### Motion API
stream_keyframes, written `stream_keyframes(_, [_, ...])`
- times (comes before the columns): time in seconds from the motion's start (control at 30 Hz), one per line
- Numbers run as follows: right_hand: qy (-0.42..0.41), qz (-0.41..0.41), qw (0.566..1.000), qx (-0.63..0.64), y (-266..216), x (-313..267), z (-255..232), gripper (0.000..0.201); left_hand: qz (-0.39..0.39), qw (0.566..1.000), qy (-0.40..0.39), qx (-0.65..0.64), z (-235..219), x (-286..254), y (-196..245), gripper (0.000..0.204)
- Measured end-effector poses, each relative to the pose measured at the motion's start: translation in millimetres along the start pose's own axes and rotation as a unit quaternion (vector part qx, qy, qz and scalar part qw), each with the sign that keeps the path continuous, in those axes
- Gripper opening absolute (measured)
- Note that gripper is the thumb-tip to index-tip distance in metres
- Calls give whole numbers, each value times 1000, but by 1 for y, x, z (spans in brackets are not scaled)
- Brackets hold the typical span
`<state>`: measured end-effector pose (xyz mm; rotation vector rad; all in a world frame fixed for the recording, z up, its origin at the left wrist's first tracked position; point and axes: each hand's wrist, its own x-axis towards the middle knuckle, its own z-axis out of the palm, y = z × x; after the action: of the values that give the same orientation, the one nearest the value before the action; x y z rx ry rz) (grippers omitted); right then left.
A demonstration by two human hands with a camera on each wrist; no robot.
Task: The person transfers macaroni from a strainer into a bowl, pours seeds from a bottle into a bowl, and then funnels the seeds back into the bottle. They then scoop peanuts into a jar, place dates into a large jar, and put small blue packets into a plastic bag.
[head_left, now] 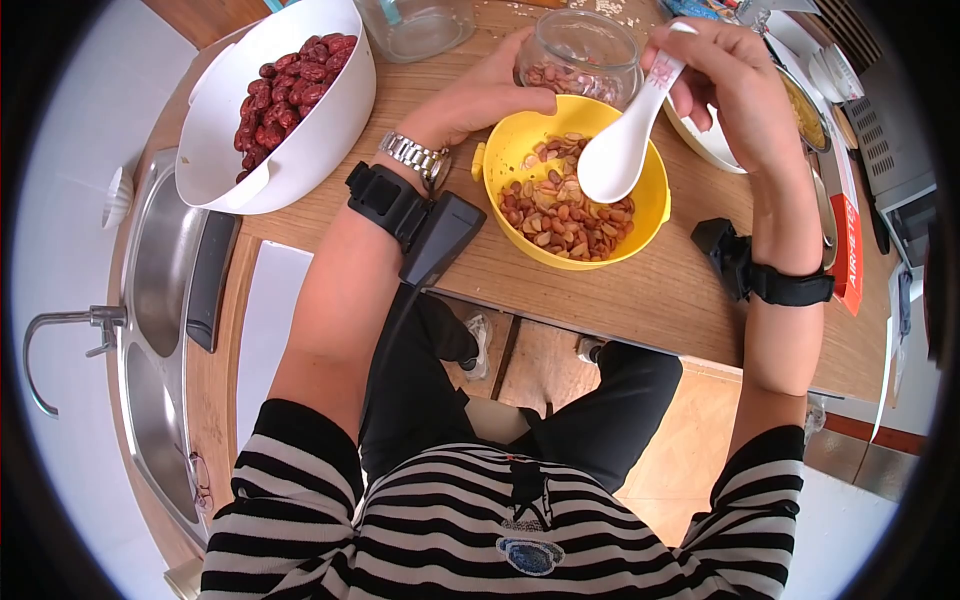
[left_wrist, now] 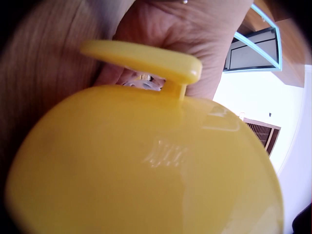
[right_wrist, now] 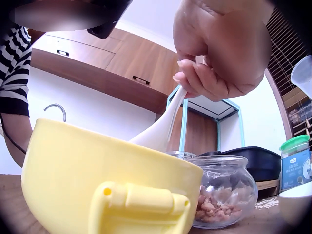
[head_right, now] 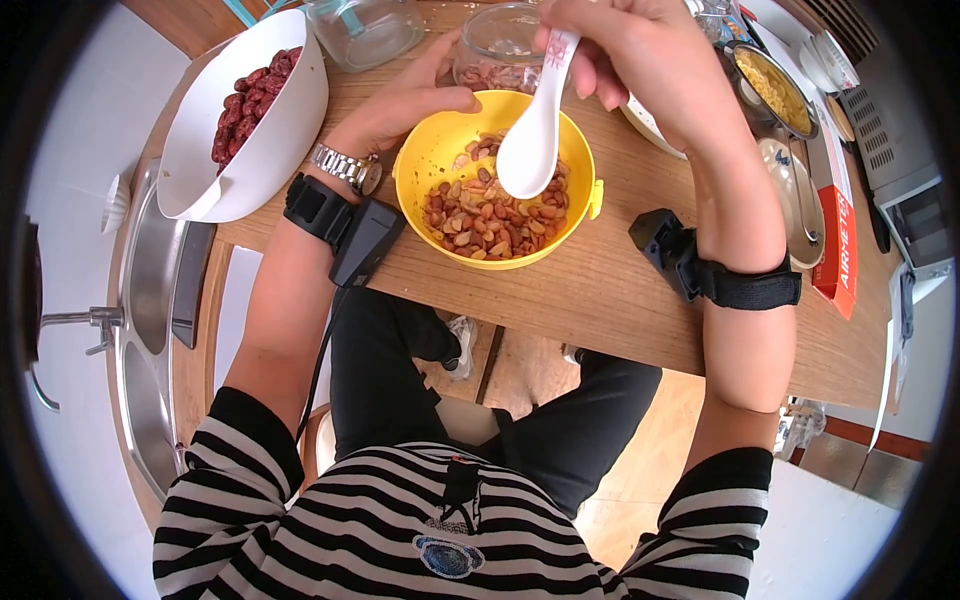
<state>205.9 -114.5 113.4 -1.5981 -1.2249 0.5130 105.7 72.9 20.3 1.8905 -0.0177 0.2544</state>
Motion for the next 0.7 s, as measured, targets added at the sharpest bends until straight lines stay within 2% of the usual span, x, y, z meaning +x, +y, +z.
stream_keyframes(0.07, [11,16,1000,-4,1,-2,6,24,-2,1000,2,0,0,1,-2,72])
stream_keyframes(0.17, [-63,63,996,13,5,-1,11,24,-3,1000,-2,-5,0,1,-2,69])
stream_keyframes(0.23, [-72,78,994,33,9,-1,16,23,-2,998,2,-64,1,0,1,80])
stream_keyframes(0.3, [-106,119,984,83,8,-1,18,21,-3,999,7,-54,1,1,-2,79])
stream_keyframes(0.43, [-132,137,972,139,15,1,16,24,17,999,6,-45,0,1,-2,79])
stream_keyframes(0.6, [-178,153,939,252,29,7,7,23,3,999,10,-43,0,2,-5,80])
stream_keyframes(0.7, [-175,153,935,266,34,10,1,24,-3,999,13,-39,-1,2,-5,82])
